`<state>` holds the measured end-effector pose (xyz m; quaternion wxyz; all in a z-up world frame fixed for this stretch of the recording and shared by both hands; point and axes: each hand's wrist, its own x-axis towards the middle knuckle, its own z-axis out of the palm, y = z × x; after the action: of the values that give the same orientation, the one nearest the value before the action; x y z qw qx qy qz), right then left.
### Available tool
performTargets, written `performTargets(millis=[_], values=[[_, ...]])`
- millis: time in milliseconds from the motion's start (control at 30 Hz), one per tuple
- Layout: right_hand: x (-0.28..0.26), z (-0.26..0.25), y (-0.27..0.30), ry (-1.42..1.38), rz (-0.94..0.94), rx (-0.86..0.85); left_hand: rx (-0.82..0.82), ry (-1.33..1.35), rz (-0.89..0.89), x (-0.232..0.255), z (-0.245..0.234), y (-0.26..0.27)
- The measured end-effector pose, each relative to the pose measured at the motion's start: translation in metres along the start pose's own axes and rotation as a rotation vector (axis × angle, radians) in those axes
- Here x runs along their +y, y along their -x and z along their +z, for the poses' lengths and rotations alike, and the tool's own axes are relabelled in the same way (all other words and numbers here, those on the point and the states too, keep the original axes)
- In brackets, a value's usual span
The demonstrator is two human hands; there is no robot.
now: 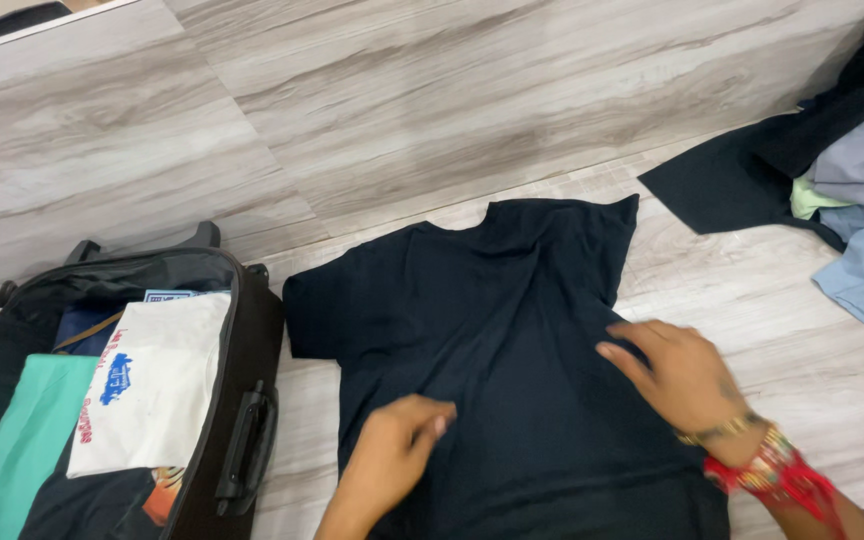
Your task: The person folds a black t-shirt and a pair of grey shorts and places them inside a suitcase.
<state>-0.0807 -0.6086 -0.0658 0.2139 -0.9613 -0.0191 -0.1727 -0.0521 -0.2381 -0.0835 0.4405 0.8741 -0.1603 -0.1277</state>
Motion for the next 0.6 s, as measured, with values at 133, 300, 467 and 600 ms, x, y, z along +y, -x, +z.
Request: performTargets(millis=[133, 300, 467, 600], values=[[0.0, 0.091, -0.095, 0.067, 0.048, -0.188, 0.321, -0.425, 0.053, -0.002, 0.016, -0.12], [0.016, 0.134, -0.165, 0.351, 0.141, -0.325, 0.398, -0.801, -0.194, -0.054, 0.015, -0.176], [0.019, 0.147, -0.221, 0.378, 0.123, -0.37, 0.441, -0.802, -0.195, -0.059, -0.008, -0.232], [0.028, 0.153, -0.226, 0.403, 0.103, -0.39, 0.463, -0.793, -0.157, -0.065, -0.012, -0.248]])
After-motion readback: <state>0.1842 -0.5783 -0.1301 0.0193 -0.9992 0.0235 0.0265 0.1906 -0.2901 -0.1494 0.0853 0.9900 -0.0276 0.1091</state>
